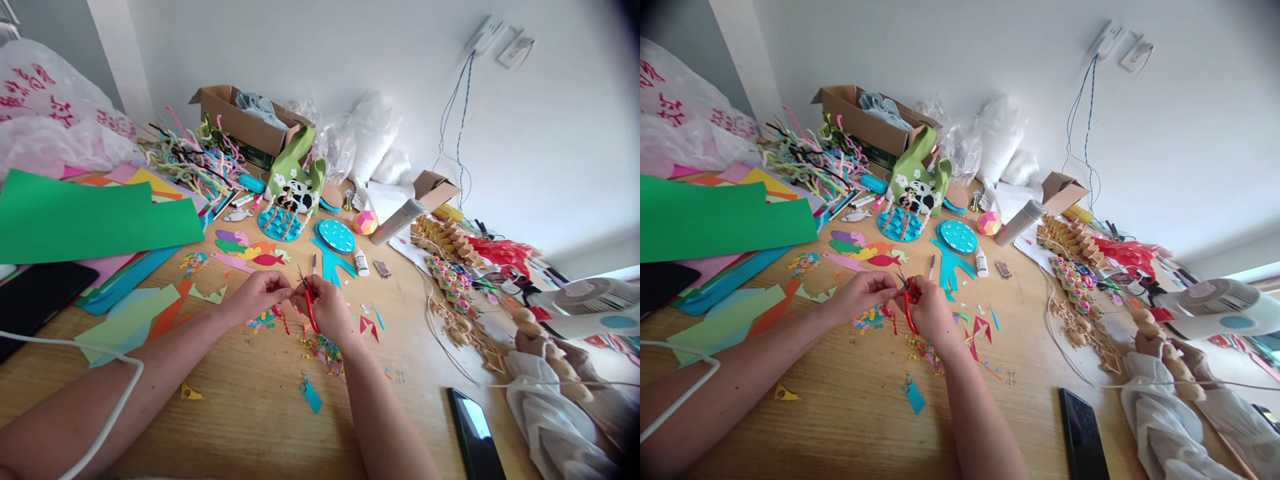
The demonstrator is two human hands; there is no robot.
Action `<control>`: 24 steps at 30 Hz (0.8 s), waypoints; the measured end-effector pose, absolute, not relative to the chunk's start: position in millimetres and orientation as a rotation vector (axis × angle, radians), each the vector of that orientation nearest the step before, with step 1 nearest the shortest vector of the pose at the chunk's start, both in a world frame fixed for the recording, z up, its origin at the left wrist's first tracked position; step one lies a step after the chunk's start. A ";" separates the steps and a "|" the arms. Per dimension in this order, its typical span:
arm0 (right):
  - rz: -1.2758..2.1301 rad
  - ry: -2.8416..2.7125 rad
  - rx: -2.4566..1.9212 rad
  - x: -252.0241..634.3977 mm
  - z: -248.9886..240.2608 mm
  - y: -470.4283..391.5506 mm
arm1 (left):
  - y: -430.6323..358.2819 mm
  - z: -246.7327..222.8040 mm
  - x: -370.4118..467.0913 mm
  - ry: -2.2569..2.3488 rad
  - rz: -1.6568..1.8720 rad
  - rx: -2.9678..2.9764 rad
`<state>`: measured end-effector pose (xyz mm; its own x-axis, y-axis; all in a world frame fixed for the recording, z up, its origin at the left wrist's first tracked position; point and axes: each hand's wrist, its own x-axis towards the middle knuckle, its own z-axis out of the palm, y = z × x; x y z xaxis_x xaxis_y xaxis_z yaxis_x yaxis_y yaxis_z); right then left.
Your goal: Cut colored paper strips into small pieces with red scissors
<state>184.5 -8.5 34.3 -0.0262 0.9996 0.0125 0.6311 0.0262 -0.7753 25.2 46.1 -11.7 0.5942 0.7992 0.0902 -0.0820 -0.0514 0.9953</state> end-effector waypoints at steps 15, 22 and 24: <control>0.894 -1.312 -1.599 212.3 49.4 -2.1 | 37.7 -9.9 22.2 0.561 0.667 2.392; 0.839 -1.304 -1.616 208.0 62.5 -6.6 | 16.6 -15.2 31.8 0.410 0.528 2.651; 0.841 -1.307 -1.614 206.9 63.0 -7.2 | 6.8 -16.8 39.0 0.315 0.561 2.673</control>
